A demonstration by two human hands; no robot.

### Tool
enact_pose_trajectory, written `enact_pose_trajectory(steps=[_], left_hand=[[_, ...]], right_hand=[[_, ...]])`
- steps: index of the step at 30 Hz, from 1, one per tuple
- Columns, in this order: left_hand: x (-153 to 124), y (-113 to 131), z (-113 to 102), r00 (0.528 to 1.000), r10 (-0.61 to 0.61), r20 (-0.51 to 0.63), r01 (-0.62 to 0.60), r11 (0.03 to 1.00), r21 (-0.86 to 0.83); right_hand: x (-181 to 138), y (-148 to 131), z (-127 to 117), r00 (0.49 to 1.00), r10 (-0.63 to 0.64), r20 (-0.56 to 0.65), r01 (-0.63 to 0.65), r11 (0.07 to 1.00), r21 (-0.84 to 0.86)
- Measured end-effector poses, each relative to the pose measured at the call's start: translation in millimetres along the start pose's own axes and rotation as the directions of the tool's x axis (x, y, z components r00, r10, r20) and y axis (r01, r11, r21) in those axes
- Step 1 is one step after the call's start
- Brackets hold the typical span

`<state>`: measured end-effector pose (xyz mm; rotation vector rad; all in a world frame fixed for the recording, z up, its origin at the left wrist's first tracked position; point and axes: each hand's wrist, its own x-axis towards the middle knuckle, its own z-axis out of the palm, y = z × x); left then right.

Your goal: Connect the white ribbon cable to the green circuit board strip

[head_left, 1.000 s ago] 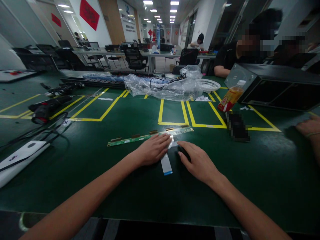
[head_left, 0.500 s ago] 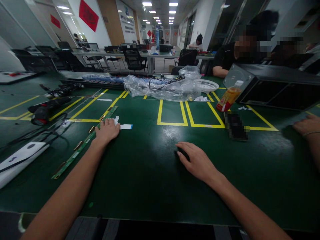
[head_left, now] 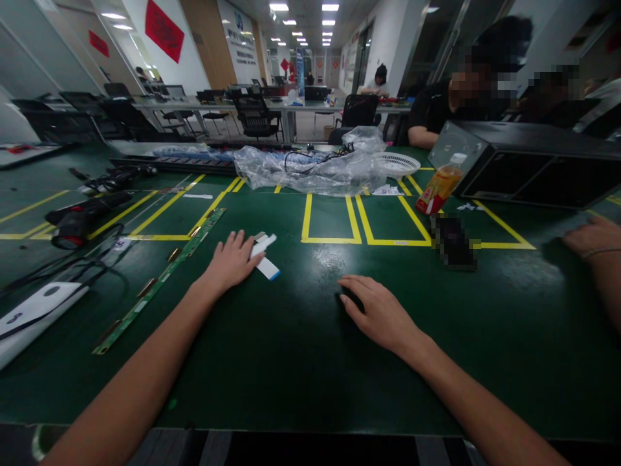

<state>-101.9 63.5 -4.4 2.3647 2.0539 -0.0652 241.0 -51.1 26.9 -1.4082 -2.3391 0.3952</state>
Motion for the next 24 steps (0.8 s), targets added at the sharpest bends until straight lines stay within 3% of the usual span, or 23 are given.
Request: enact_pose_trajectory(steps=[2, 5, 8, 10, 13, 15, 17, 20, 24], left_hand=[[-11.1, 32.8, -2.5, 0.969, 0.245, 0.002, -0.245, 0.969, -0.010], [-31.4, 80.4, -4.2, 0.824, 0.566, -0.007, -0.566, 0.823, -0.047], [-44.9, 108.6, -4.9, 0.695, 0.719, -0.027, -0.719, 0.692, -0.072], [-44.5, 110.3, -5.3, 0.697, 0.716, -0.040, -0.717, 0.693, -0.072], [-29.5, 85.5, -5.2, 0.829, 0.554, -0.073, -0.558, 0.829, -0.043], [-15.1, 53.7, -3.6, 0.939, 0.329, -0.095, -0.331, 0.943, -0.005], [-2.9, 15.4, -1.0, 0.992, 0.046, -0.118, -0.043, 0.999, 0.028], [6.2, -36.6, 3.1, 0.953, -0.284, -0.106, 0.286, 0.958, 0.009], [9.5, -66.2, 8.1, 0.893, -0.448, -0.028, 0.447, 0.893, -0.045]], right_hand=[[0.2, 0.9, 1.8, 1.000, -0.002, 0.002, 0.002, 1.000, -0.004], [0.0, 2.2, 6.2, 0.999, -0.029, 0.029, 0.030, 0.999, -0.028], [-1.0, 3.8, 11.5, 0.994, -0.064, 0.084, 0.071, 0.995, -0.077], [-1.8, 5.0, 14.1, 0.991, -0.072, 0.111, 0.084, 0.990, -0.111], [-2.7, 5.1, 14.4, 0.990, -0.083, 0.113, 0.097, 0.987, -0.130], [-2.7, 2.8, 12.1, 0.992, -0.088, 0.096, 0.100, 0.987, -0.129], [-2.5, -1.0, 8.8, 0.993, -0.079, 0.090, 0.090, 0.988, -0.127], [-1.9, -6.3, 4.9, 0.992, -0.057, 0.116, 0.073, 0.988, -0.137], [-2.1, -7.0, 4.3, 0.988, -0.075, 0.132, 0.094, 0.985, -0.146]])
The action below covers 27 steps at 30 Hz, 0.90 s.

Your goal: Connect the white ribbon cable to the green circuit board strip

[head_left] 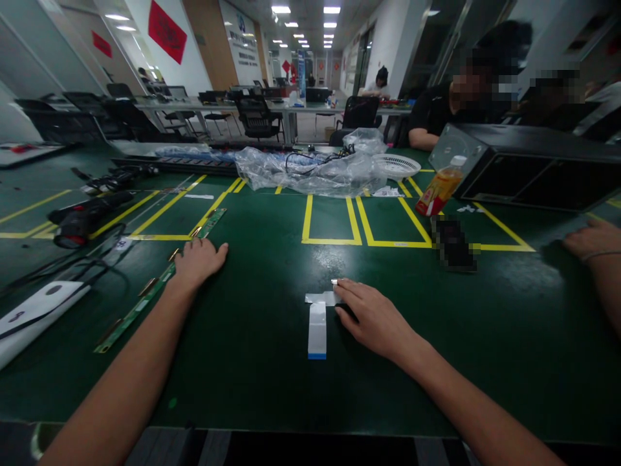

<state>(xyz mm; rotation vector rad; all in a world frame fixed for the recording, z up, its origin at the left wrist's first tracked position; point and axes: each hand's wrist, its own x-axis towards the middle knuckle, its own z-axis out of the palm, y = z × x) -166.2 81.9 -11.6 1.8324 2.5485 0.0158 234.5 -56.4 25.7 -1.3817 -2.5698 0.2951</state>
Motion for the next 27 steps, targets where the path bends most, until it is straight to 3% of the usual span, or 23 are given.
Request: enact_pose_trajectory(steps=[8, 12, 14, 15, 18, 20, 21, 23, 27], left_hand=[[12.2, -0.1, 8.1, 0.999, 0.044, -0.009, -0.044, 0.999, -0.013], [-2.9, 21.2, 4.7, 0.959, 0.283, -0.003, -0.283, 0.958, -0.047], [-24.5, 46.1, 1.1, 0.883, 0.470, 0.017, -0.467, 0.880, -0.083], [-38.5, 60.8, -1.4, 0.822, 0.568, 0.025, -0.563, 0.819, -0.111], [-84.7, 103.9, -10.5, 0.557, 0.830, 0.027, -0.807, 0.549, -0.216], [-110.5, 124.5, -16.5, 0.372, 0.928, 0.032, -0.888, 0.365, -0.279], [-119.8, 131.0, -18.9, 0.307, 0.951, 0.031, -0.904, 0.301, -0.304], [-129.9, 136.9, -21.6, 0.242, 0.970, 0.028, -0.910, 0.237, -0.340], [-128.8, 133.7, -20.3, 0.236, 0.971, 0.019, -0.905, 0.227, -0.361]], right_hand=[[-0.8, 2.6, 3.0, 1.000, -0.017, -0.025, 0.018, 1.000, 0.020], [-0.7, 2.6, 2.1, 1.000, -0.010, 0.000, 0.010, 1.000, 0.008], [-1.0, 2.6, 3.0, 1.000, -0.004, 0.006, 0.004, 1.000, 0.009], [-1.1, 2.3, 3.8, 1.000, -0.005, 0.007, 0.005, 1.000, 0.008], [-0.8, -1.1, 6.1, 1.000, -0.023, 0.014, 0.023, 1.000, -0.004], [-0.5, -5.2, 7.2, 0.999, -0.029, 0.016, 0.029, 0.999, -0.016], [-0.3, -7.4, 7.7, 1.000, -0.026, 0.016, 0.026, 0.999, -0.023], [-0.3, -11.7, 8.9, 1.000, -0.007, 0.018, 0.008, 0.999, -0.034], [-0.6, -18.7, 13.0, 0.999, 0.037, 0.038, -0.035, 0.997, -0.063]])
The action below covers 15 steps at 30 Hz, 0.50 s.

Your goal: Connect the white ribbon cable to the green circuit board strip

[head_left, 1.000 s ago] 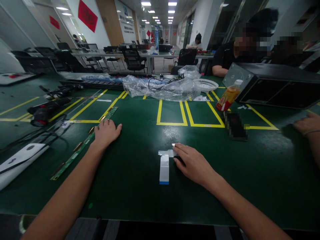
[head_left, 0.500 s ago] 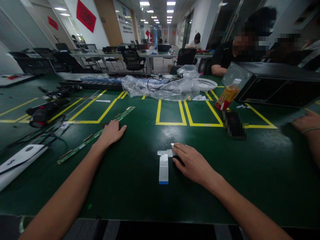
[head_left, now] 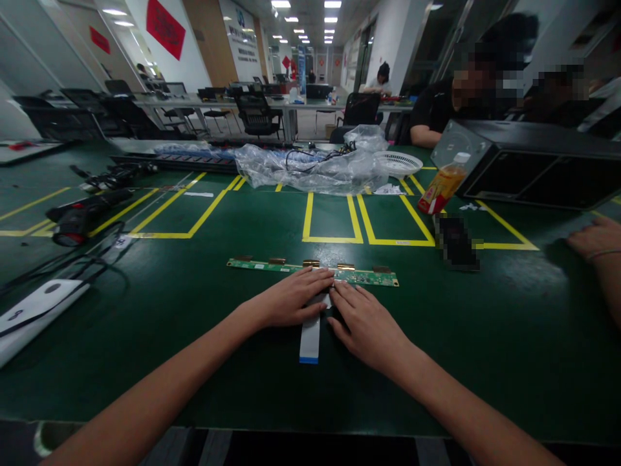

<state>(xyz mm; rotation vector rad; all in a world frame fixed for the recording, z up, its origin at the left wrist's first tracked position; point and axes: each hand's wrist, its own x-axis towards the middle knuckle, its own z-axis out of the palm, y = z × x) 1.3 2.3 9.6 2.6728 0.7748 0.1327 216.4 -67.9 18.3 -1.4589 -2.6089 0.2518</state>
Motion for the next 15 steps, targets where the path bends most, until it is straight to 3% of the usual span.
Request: enact_pose_trajectory(steps=[6, 15], left_hand=[[-1.7, -0.9, 0.4, 1.000, 0.005, -0.017, -0.005, 1.000, 0.011], [-1.2, 1.2, -0.9, 1.000, 0.029, -0.003, -0.029, 1.000, 0.010]], right_hand=[[-0.4, -6.8, 3.8, 0.998, 0.053, -0.034, -0.054, 0.997, -0.047], [-1.3, 3.4, 8.7, 1.000, 0.022, -0.021, -0.023, 0.999, -0.030]])
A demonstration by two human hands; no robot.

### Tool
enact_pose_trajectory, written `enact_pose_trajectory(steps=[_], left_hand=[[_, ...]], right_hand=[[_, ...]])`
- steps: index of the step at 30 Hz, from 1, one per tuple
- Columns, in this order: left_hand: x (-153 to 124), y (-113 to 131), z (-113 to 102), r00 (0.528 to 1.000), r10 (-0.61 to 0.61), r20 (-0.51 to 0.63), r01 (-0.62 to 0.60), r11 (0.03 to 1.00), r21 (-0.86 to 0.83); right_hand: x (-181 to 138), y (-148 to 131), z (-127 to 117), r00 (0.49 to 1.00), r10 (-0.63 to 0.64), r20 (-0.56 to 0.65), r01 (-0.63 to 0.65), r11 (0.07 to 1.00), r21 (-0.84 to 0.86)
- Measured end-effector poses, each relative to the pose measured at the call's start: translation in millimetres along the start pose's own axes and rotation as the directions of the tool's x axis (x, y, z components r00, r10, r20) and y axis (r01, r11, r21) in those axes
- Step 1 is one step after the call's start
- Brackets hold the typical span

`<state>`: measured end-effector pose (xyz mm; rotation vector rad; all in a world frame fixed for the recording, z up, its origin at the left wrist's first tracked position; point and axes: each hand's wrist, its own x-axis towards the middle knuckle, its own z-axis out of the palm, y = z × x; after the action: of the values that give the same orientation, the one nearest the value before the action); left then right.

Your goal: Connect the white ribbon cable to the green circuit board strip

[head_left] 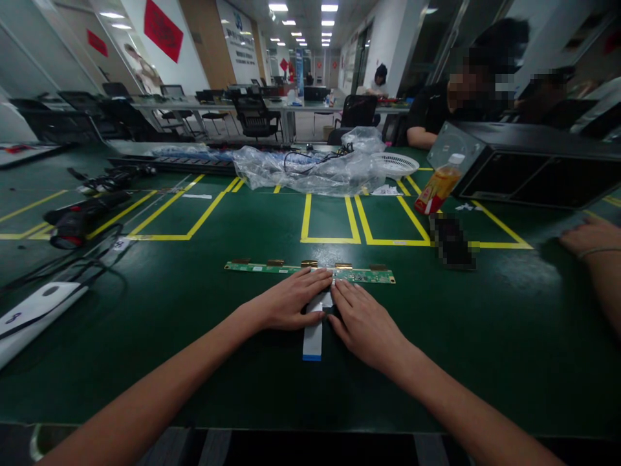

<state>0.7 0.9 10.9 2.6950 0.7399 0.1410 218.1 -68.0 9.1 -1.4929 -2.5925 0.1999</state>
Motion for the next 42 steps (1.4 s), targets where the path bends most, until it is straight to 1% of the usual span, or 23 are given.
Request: enact_pose_trajectory(steps=[6, 11, 13, 15, 17, 18, 19, 20, 21, 22, 23, 24, 25, 27, 28, 30, 32, 33, 34, 36, 39, 42], left_hand=[[-0.2, 0.5, 0.2, 1.000, 0.000, 0.011, 0.000, 1.000, 0.006], [0.2, -0.9, 1.9, 1.000, -0.010, -0.017, 0.010, 0.999, 0.040], [0.8, 0.6, 2.7, 0.999, -0.013, -0.047, 0.016, 0.997, 0.075], [2.0, 3.7, 3.9, 0.998, 0.026, -0.052, -0.020, 0.995, 0.101], [3.8, 5.8, 5.7, 0.996, 0.088, -0.016, -0.086, 0.992, 0.098], [4.9, 4.9, 6.8, 0.995, 0.099, 0.003, -0.099, 0.991, 0.092], [5.8, 1.9, 7.9, 0.996, 0.083, 0.014, -0.084, 0.992, 0.091], [6.2, -3.7, 8.7, 0.999, 0.032, 0.012, -0.033, 0.994, 0.102], [5.7, -12.2, 8.9, 0.999, -0.054, -0.009, 0.054, 0.991, 0.126], [3.8, -23.5, 8.4, 0.985, -0.167, -0.048, 0.172, 0.972, 0.157], [0.1, -37.0, 6.8, 0.951, -0.292, -0.100, 0.306, 0.933, 0.187], [-5.5, -52.1, 4.1, 0.896, -0.416, -0.156, 0.441, 0.873, 0.208], [-13.1, -67.9, 0.4, 0.823, -0.528, -0.211, 0.566, 0.796, 0.216], [-32.5, -97.6, -8.8, 0.662, -0.695, -0.281, 0.749, 0.634, 0.196], [-42.9, -110.0, -13.6, 0.587, -0.751, -0.302, 0.809, 0.562, 0.175], [-61.1, -128.0, -21.7, 0.456, -0.828, -0.325, 0.889, 0.442, 0.122], [-72.3, -137.5, -26.5, 0.355, -0.875, -0.330, 0.933, 0.353, 0.068], [-74.9, -139.9, -27.7, 0.318, -0.889, -0.330, 0.946, 0.322, 0.046], [-76.0, -141.4, -28.3, 0.290, -0.899, -0.329, 0.954, 0.297, 0.030], [-75.3, -142.7, -28.3, 0.264, -0.908, -0.326, 0.961, 0.275, 0.015], [-73.6, -143.9, -28.2, 0.255, -0.911, -0.323, 0.963, 0.268, 0.005], [-74.2, -144.0, -29.6, 0.260, -0.914, -0.312, 0.963, 0.268, 0.017]], right_hand=[[-0.5, 1.1, 1.2, 1.000, -0.014, -0.008, 0.014, 1.000, 0.023], [2.1, 5.8, -7.5, 1.000, -0.023, 0.000, 0.023, 0.997, 0.067], [3.9, 12.1, -13.0, 0.999, -0.030, -0.040, 0.035, 0.990, 0.139], [5.4, 19.1, -18.2, 0.992, 0.006, -0.124, 0.025, 0.970, 0.240], [6.2, 24.5, -21.9, 0.981, 0.047, -0.191, 0.011, 0.956, 0.294], [6.3, 26.1, -23.3, 0.977, 0.059, -0.206, 0.007, 0.952, 0.307], [6.2, 27.0, -24.3, 0.975, 0.065, -0.212, 0.004, 0.950, 0.311], [5.9, 27.2, -25.0, 0.976, 0.066, -0.207, 0.002, 0.950, 0.312], [5.6, 27.1, -25.6, 0.979, 0.065, -0.196, -0.001, 0.950, 0.312], [5.2, 26.8, -26.1, 0.982, 0.064, -0.179, -0.005, 0.950, 0.311], [4.8, 26.6, -26.5, 0.985, 0.065, -0.162, -0.012, 0.951, 0.310], [4.5, 26.5, -26.8, 0.987, 0.068, -0.148, -0.019, 0.951, 0.309], [4.3, 26.5, -26.9, 0.988, 0.069, -0.136, -0.024, 0.951, 0.309], [4.0, 26.9, -27.0, 0.990, 0.062, -0.127, -0.019, 0.949, 0.313], [4.0, 27.0, -27.0, 0.990, 0.058, -0.129, -0.014, 0.949, 0.316], [4.0, 26.7, -27.1, 0.990, 0.045, -0.132, -0.001, 0.947, 0.320], [3.8, 25.9, -27.6, 0.990, 0.042, -0.133, 0.002, 0.949, 0.316], [3.7, 25.4, -27.9, 0.990, 0.042, -0.132, 0.001, 0.950, 0.312], [3.6, 25.0, -28.1, 0.991, 0.042, -0.129, 0.000, 0.951, 0.308], [3.4, 24.6, -28.3, 0.992, 0.040, -0.122, -0.002, 0.954, 0.300], [3.3, 25.2, -27.0, 0.993, 0.030, -0.112, 0.003, 0.957, 0.289], [3.4, 26.2, -25.2, 0.994, 0.027, -0.108, 0.005, 0.958, 0.285]])
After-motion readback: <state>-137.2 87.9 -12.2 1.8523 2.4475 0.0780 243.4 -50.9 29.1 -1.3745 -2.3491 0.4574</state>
